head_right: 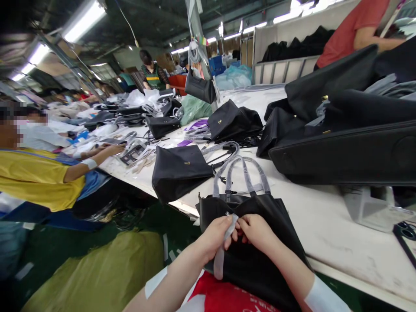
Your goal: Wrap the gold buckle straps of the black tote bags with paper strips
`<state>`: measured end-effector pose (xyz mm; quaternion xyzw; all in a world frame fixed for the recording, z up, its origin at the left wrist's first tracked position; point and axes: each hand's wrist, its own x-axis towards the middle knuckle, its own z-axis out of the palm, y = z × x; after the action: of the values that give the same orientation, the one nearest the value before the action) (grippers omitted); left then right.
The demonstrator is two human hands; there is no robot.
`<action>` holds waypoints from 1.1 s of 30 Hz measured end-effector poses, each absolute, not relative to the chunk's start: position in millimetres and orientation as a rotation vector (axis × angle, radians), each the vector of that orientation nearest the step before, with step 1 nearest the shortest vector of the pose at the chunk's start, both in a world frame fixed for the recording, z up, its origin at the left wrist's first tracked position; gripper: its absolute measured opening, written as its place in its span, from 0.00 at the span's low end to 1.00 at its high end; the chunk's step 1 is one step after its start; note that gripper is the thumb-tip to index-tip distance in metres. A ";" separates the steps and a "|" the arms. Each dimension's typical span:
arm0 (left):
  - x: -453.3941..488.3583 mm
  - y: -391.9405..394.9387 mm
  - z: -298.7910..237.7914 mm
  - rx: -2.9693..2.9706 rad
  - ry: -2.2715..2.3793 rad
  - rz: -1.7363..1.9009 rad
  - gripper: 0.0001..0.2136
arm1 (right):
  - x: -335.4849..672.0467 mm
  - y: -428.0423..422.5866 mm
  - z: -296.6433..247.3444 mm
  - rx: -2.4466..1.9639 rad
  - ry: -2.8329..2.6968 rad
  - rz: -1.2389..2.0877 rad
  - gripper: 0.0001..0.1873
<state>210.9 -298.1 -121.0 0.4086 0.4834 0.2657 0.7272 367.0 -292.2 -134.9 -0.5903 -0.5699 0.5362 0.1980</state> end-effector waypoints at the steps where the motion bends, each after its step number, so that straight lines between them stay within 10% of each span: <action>1: 212.9 -299.1 -122.4 1.012 1.126 0.620 0.21 | 369.5 -292.9 -136.2 -1.595 -1.594 1.509 0.17; 21: 225.9 -323.5 -133.7 2.283 1.626 0.343 0.29 | 366.3 -291.4 -123.7 -1.323 -0.952 1.782 0.29; 28: 220.6 -324.4 -124.8 1.694 1.510 0.799 0.20 | 364.0 -290.4 -136.6 -1.382 -1.109 1.629 0.29; 33: 199.3 -317.4 -126.0 1.303 1.289 0.493 0.18 | 364.2 -294.4 -133.0 -1.371 -1.205 1.697 0.30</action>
<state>199.3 -317.4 -126.0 0.5581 0.5519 0.2113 0.5825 364.2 -294.4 -133.0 -0.5213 -0.4581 0.6455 0.3189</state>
